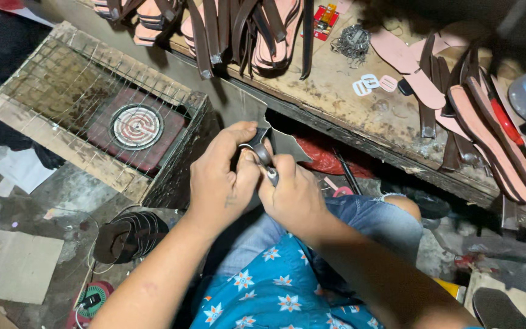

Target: The person sits on the floor and shapes a black shoe upper over a wooden last, pressing and folding the material around the insole. They use a hammer to tap the upper into place and pliers to grip and pull the edges, then place the lasted shoe on a wire rack beside a small heater.

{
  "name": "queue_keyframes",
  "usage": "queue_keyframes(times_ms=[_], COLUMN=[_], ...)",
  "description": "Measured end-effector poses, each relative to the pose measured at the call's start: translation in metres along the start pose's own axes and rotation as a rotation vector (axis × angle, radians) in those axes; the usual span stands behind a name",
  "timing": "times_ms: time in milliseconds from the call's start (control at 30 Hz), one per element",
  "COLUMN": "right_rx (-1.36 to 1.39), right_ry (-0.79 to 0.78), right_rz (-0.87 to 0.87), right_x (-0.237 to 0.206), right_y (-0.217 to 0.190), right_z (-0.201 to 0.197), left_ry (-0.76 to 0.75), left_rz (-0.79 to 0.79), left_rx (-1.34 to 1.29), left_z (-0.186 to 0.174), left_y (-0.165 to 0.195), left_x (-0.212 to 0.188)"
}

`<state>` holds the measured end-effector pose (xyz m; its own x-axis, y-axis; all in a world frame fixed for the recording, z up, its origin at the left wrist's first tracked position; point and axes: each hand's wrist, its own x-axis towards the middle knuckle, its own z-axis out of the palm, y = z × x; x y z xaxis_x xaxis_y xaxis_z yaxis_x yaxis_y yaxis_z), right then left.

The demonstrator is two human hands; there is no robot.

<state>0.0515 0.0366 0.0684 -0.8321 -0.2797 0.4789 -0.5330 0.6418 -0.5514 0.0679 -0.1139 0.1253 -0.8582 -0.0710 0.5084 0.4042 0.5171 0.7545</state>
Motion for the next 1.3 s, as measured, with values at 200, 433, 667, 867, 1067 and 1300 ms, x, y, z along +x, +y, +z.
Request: queue_keyframes(times_ms=[200, 433, 667, 867, 1067, 1300], right_rx=[-0.209, -0.196, -0.228, -0.278, -0.248, -0.145], right_ry=[-0.597, -0.674, -0.602, -0.579, -0.602, -0.508], right_rz=[0.254, 0.236, 0.129, 0.089, 0.059, 0.003], right_x=[0.004, 0.009, -0.005, -0.007, -0.003, -0.004], right_y=[-0.055, -0.063, -0.073, -0.091, -0.095, -0.080], right_z=[-0.063, -0.070, -0.040, -0.028, -0.023, -0.010], left_ry=[0.004, -0.079, -0.002, -0.010, -0.042, -0.005], left_rz=[-0.054, -0.126, -0.422, -0.575, -0.551, -0.466], left_rx=[-0.057, -0.162, -0.551, -0.607, -0.607, -0.389], left_z=[-0.015, -0.028, -0.042, -0.056, -0.069, -0.077], left_y=[-0.005, 0.007, 0.001, -0.012, -0.022, -0.045], left_x=[0.002, -0.016, -0.021, -0.017, -0.016, -0.013])
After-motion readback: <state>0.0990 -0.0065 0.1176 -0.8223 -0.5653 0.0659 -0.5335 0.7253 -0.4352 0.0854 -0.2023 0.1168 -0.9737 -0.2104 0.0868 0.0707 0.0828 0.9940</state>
